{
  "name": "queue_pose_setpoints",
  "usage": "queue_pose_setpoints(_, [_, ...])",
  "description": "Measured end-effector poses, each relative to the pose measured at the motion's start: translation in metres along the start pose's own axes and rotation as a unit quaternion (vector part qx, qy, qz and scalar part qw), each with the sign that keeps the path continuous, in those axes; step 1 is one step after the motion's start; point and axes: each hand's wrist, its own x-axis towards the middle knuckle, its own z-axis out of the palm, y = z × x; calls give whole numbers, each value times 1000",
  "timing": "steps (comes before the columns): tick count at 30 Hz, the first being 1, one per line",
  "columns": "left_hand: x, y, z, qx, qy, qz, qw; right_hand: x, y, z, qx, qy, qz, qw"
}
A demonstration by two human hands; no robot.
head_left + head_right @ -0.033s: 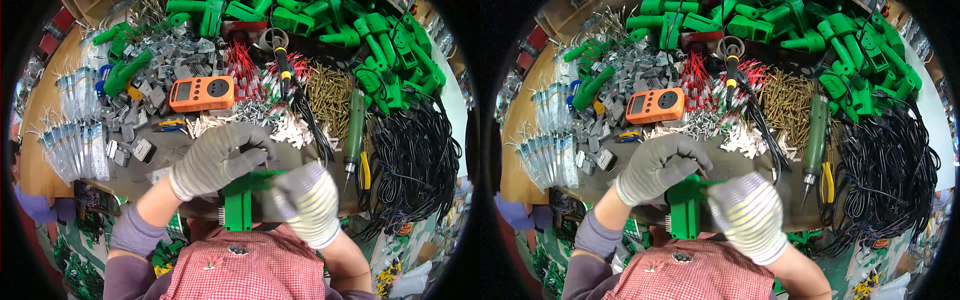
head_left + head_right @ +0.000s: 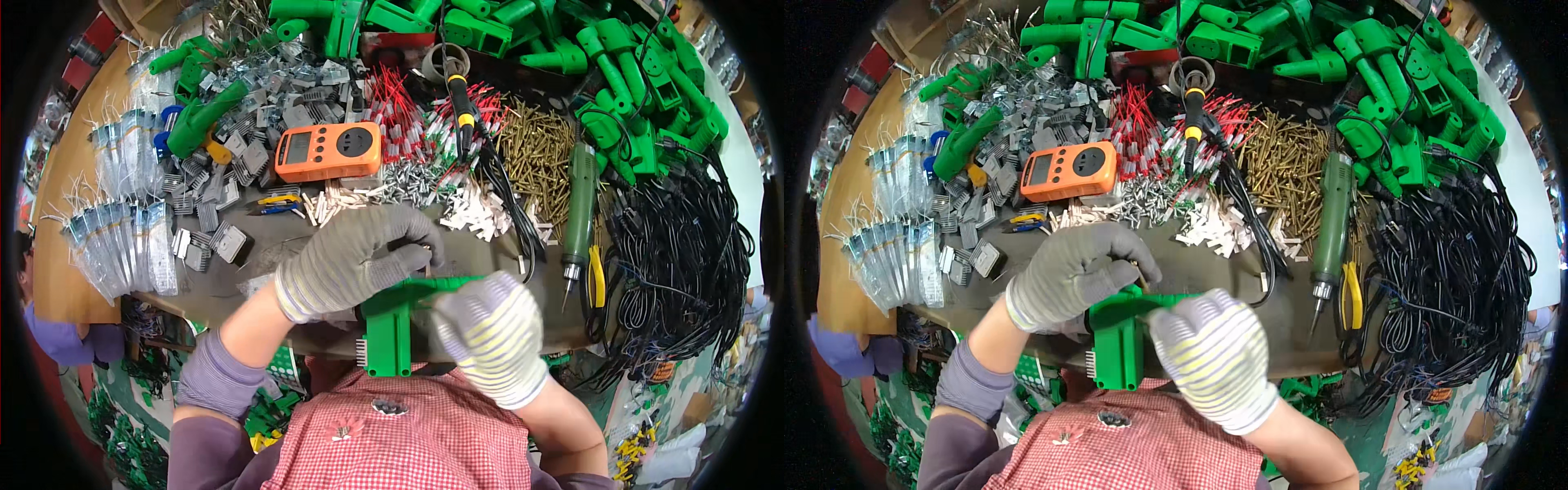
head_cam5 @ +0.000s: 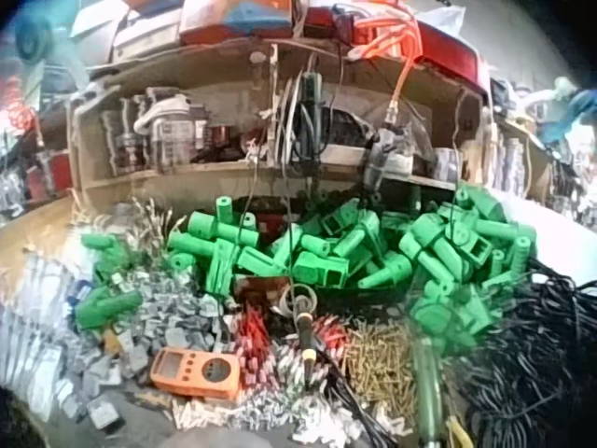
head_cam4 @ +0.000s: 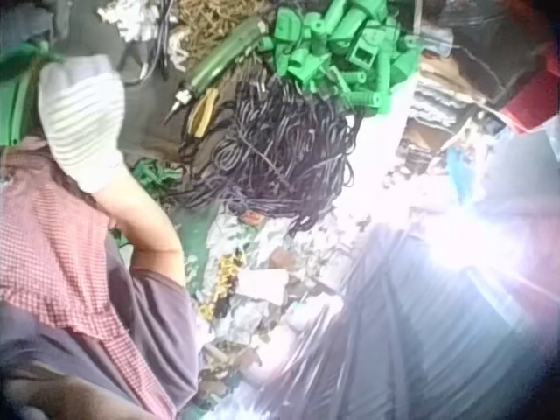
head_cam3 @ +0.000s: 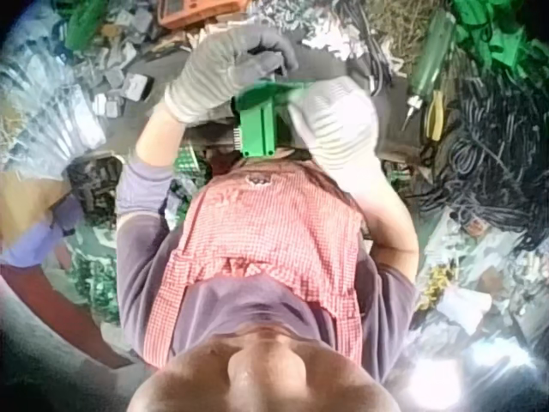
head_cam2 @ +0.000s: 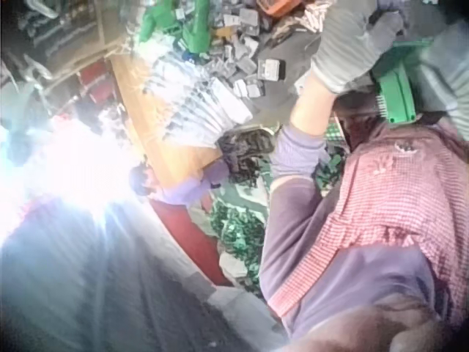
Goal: Soldering wires and assembling components into green plastic housings on a factory workbench.
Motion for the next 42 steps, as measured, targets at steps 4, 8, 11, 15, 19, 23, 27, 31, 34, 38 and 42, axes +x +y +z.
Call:
queue_pose_setpoints(4, [5,-19,-2,52,-84,-15,995,-4,-1,9,-18,-66,-6,998])
queue_pose_setpoints(8, [13,-23,8,200,-73,119,970,3,5,1,22,-137,-66,988])
queue_pose_setpoints(11, [17,-20,16,240,-78,159,954,4,13,7,24,-122,-107,986])
queue_pose_setpoints(15, [18,-23,16,280,-115,126,945,5,20,18,41,-120,-173,977])
queue_pose_setpoints(19, [23,-30,15,269,-162,81,946,7,10,25,92,-57,-251,962])
queue_pose_setpoints(23, [13,-26,12,272,-130,114,947,19,62,-13,-109,156,98,977])
queue_pose_setpoints(27, [12,-19,5,240,-84,178,951,-17,154,-26,-320,29,361,876])
queue_pose_setpoints(31, [1,-3,44,401,-7,96,911,-13,163,-32,-222,13,405,887])
queue_pose_setpoints(34, [3,-7,57,466,-11,68,882,-14,145,-40,188,179,376,890])
queue_pose_setpoints(38, [6,6,64,507,-102,-80,852,9,70,-45,644,283,256,663])
queue_pose_setpoints(42, [3,-5,63,482,-61,-46,873,34,49,-39,691,155,39,705])
